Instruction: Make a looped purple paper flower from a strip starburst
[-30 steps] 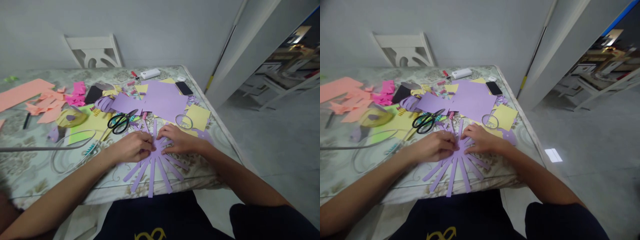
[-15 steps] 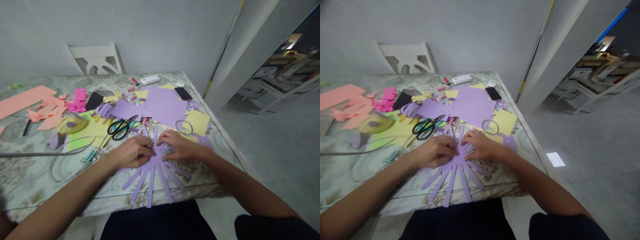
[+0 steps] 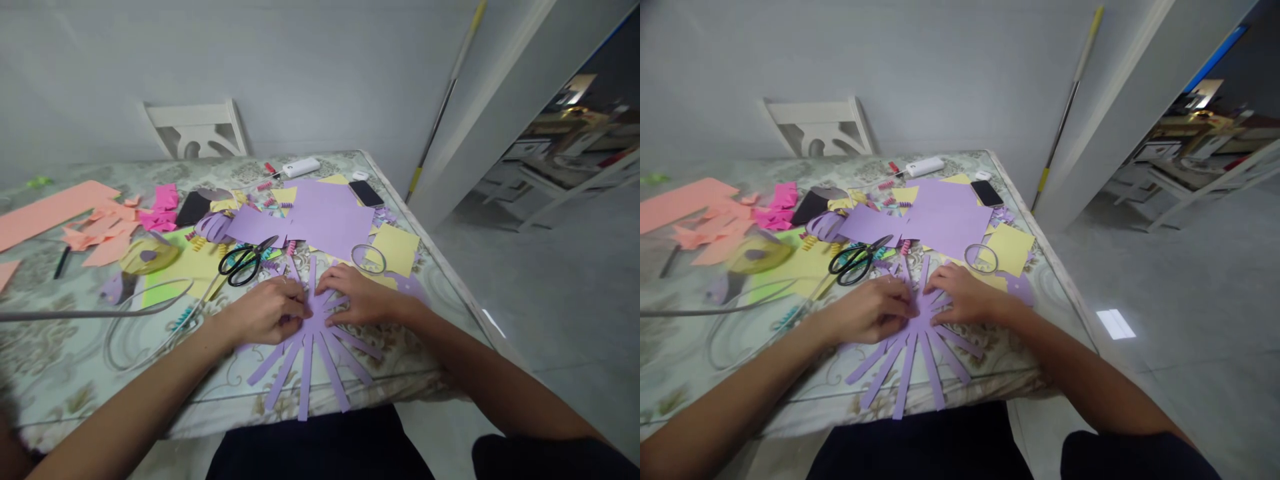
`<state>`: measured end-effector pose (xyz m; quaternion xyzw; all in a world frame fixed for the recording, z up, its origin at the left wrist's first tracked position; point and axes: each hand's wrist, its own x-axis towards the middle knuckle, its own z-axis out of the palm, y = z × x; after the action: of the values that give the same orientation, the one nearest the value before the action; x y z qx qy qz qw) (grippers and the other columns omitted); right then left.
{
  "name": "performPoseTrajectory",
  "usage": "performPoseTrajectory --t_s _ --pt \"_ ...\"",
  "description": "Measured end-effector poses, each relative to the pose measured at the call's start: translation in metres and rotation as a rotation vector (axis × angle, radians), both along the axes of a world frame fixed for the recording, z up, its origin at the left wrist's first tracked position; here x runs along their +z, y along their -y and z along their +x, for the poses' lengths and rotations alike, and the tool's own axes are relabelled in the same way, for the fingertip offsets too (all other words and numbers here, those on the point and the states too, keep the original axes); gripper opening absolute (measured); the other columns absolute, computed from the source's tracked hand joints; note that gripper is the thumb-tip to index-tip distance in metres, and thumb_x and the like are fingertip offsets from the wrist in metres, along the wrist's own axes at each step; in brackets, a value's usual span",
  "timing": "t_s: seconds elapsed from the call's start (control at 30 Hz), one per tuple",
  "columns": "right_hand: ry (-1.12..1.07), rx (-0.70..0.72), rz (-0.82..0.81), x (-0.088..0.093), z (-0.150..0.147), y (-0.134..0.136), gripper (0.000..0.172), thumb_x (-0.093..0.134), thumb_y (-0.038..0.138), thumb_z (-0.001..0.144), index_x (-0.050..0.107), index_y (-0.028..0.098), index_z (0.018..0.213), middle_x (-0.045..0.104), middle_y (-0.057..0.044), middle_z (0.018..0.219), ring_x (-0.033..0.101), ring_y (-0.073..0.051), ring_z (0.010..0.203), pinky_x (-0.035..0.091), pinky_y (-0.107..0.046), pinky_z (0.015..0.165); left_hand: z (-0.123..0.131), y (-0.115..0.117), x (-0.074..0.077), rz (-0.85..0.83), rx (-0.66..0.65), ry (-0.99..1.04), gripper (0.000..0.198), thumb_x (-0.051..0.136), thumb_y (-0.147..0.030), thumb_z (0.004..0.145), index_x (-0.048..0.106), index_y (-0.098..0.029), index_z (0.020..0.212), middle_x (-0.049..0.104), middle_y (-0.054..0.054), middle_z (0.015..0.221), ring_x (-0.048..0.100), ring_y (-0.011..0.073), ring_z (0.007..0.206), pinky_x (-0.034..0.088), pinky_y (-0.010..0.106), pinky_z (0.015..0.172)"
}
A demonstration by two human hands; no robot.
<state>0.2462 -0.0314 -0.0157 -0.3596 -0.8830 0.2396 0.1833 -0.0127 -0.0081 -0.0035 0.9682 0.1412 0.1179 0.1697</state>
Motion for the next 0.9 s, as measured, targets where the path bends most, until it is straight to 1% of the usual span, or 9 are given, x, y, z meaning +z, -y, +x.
performPoseTrajectory --t_s 0.1,0.17,0.33,0.4,0.5,0.67,0.73,0.8,0.9 --pt "-0.067 -0.062 0.024 0.0 -0.001 0.001 0.043 0.084 0.032 0.082 0.067 0.017 0.119 0.067 -0.012 0.119 0.059 -0.028 0.117 0.048 -0.047 0.104 -0.002 -0.003 0.001 0.016 0.012 0.019 0.023 0.06 -0.017 0.088 0.08 -0.02 0.1 0.072 0.007 0.092 0.068 0.0207 0.085 0.054 0.034 0.079" --pt "-0.067 -0.118 0.064 -0.001 0.0 0.001 0.038 0.08 0.029 0.084 0.066 0.017 0.118 0.066 -0.013 0.12 0.059 -0.029 0.117 0.048 -0.047 0.104 -0.005 -0.007 0.001 0.062 0.057 0.041 0.024 0.057 -0.019 0.092 0.079 -0.017 0.102 0.072 0.009 0.091 0.068 0.0214 0.084 0.054 0.035 0.078" --pt "0.083 -0.184 0.114 -0.007 0.001 -0.001 0.041 0.079 0.033 0.085 0.066 0.014 0.119 0.065 -0.016 0.118 0.059 -0.031 0.111 0.047 -0.049 0.1 -0.014 -0.021 -0.002 0.206 0.226 0.115 0.027 0.051 -0.019 0.097 0.076 -0.015 0.107 0.075 0.008 0.092 0.07 0.0209 0.084 0.055 0.033 0.078" --pt "0.105 -0.191 0.117 -0.009 0.0 -0.001 0.038 0.077 0.035 0.087 0.066 0.014 0.118 0.066 -0.015 0.116 0.058 -0.031 0.11 0.046 -0.048 0.099 -0.016 -0.024 -0.003 0.214 0.246 0.108 0.025 0.052 -0.019 0.096 0.075 -0.015 0.106 0.077 0.008 0.094 0.071 0.0206 0.085 0.055 0.033 0.079" --pt "0.091 -0.199 0.103 -0.01 -0.002 0.0 0.029 0.077 0.032 0.087 0.068 0.016 0.109 0.067 -0.013 0.11 0.058 -0.03 0.107 0.045 -0.045 0.097 -0.015 -0.024 -0.005 0.2 0.255 0.066 0.024 0.054 -0.019 0.096 0.076 -0.016 0.106 0.078 0.008 0.094 0.072 0.0205 0.087 0.056 0.033 0.081" --pt "0.036 -0.185 0.119 -0.013 -0.006 0.001 0.014 0.071 0.019 0.086 0.067 0.017 0.099 0.066 -0.012 0.105 0.057 -0.028 0.103 0.043 -0.042 0.094 -0.014 -0.022 -0.004 0.192 0.268 0.082 0.024 0.053 -0.019 0.096 0.075 -0.017 0.107 0.078 0.008 0.096 0.072 0.0218 0.087 0.056 0.035 0.081" --pt "-0.007 -0.201 0.128 -0.014 -0.008 0.001 0.016 0.065 0.011 0.082 0.065 0.018 0.097 0.067 -0.011 0.104 0.058 -0.027 0.102 0.043 -0.041 0.094 -0.014 -0.021 -0.003 0.196 0.276 0.094 0.024 0.053 -0.02 0.096 0.075 -0.017 0.105 0.077 0.008 0.096 0.071 0.0212 0.086 0.056 0.034 0.079" --pt "-0.067 -0.245 0.134 -0.014 -0.009 0.002 0.022 0.06 0.005 0.077 0.063 0.018 0.095 0.069 -0.009 0.101 0.06 -0.026 0.099 0.042 -0.041 0.093 -0.014 -0.02 -0.002 0.203 0.282 0.097 0.024 0.053 -0.019 0.096 0.074 -0.017 0.105 0.077 0.008 0.095 0.071 0.0208 0.085 0.055 0.034 0.079" --pt "-0.182 -0.297 0.09 -0.012 -0.009 0.002 0.026 0.056 0.002 0.074 0.064 0.019 0.094 0.071 -0.006 0.095 0.063 -0.024 0.093 0.043 -0.038 0.091 -0.013 -0.019 -0.002 0.215 0.3 0.114 0.023 0.052 -0.019 0.097 0.073 -0.017 0.105 0.076 0.008 0.095 0.07 0.0212 0.086 0.055 0.034 0.08"
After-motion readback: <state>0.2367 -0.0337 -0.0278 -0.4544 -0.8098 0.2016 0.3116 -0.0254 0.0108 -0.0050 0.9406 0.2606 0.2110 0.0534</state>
